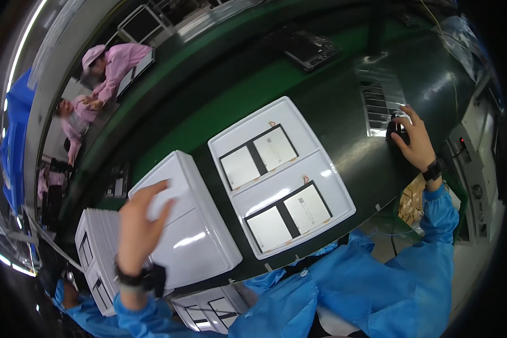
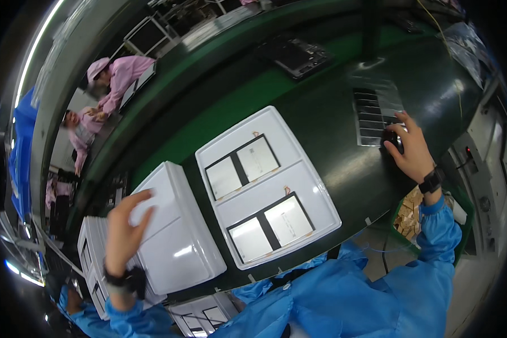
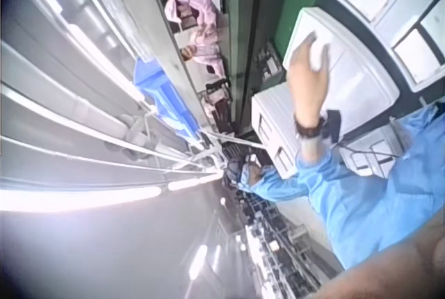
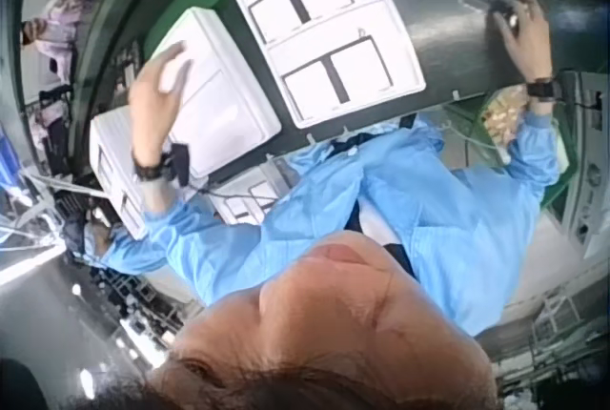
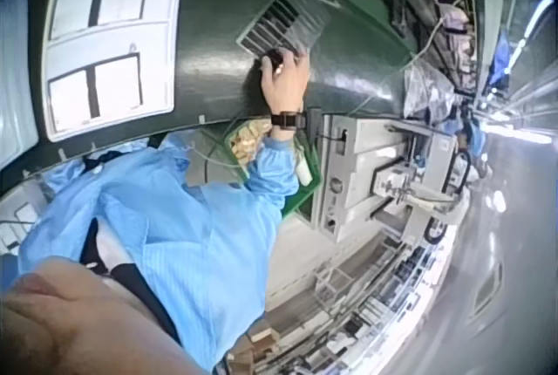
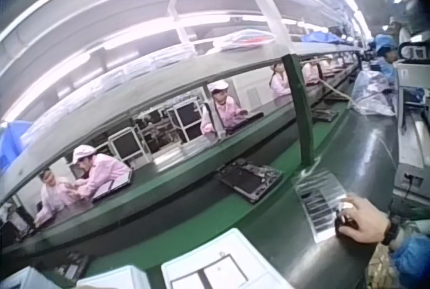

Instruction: Assembling lithium-ion batteries into plastic trays and installing them into laptop chassis on a production line.

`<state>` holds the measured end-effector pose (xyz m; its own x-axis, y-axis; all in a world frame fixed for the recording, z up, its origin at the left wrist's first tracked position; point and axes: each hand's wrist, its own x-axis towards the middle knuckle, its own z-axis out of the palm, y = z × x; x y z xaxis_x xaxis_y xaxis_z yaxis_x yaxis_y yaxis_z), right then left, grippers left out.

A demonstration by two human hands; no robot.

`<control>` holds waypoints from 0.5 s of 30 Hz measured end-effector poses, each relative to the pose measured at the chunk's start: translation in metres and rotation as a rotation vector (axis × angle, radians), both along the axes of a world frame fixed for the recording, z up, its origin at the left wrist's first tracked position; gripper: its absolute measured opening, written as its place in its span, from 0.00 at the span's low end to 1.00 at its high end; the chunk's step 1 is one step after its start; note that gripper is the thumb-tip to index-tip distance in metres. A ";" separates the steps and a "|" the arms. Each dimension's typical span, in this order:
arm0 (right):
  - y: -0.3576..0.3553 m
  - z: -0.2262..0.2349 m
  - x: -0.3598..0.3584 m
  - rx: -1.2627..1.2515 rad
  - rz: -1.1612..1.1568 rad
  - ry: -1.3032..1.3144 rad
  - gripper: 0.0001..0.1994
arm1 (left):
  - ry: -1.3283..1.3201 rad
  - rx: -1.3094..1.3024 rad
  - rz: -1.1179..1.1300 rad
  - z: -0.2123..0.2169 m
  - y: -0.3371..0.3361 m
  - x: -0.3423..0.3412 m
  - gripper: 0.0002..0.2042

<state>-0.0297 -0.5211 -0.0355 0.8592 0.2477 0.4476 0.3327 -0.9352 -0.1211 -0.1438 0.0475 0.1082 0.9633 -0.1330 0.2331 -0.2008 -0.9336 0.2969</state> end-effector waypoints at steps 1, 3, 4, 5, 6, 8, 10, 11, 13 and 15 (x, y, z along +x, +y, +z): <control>0.006 0.003 0.000 0.010 0.017 0.008 0.16 | 0.032 0.054 -0.044 -0.013 -0.019 0.014 0.17; 0.045 0.016 -0.001 0.316 0.141 0.090 0.17 | 0.146 0.151 -0.010 -0.046 -0.037 0.021 0.20; 0.065 0.023 -0.006 0.357 0.226 0.205 0.19 | 0.240 0.253 0.062 -0.058 -0.043 0.019 0.23; 0.087 0.023 -0.013 0.356 0.317 0.295 0.22 | 0.038 0.358 -0.050 -0.086 -0.037 0.014 0.23; 0.108 0.019 -0.020 0.354 0.401 0.385 0.24 | 0.127 0.302 0.007 -0.098 -0.043 0.012 0.21; 0.142 0.004 -0.033 0.292 0.533 0.383 0.29 | 0.321 0.222 -0.023 -0.101 -0.057 0.011 0.19; 0.163 -0.014 -0.039 0.280 0.489 0.370 0.29 | 0.135 0.180 -0.032 -0.114 -0.058 -0.002 0.18; 0.166 -0.020 -0.040 0.280 0.450 0.348 0.28 | 0.126 0.138 -0.046 -0.109 -0.059 -0.007 0.19; 0.165 -0.027 -0.040 0.284 0.406 0.312 0.27 | 0.025 0.121 -0.023 -0.099 -0.050 -0.022 0.20; 0.161 -0.026 -0.041 0.305 0.405 0.303 0.27 | -0.066 0.009 0.086 -0.078 -0.033 -0.039 0.20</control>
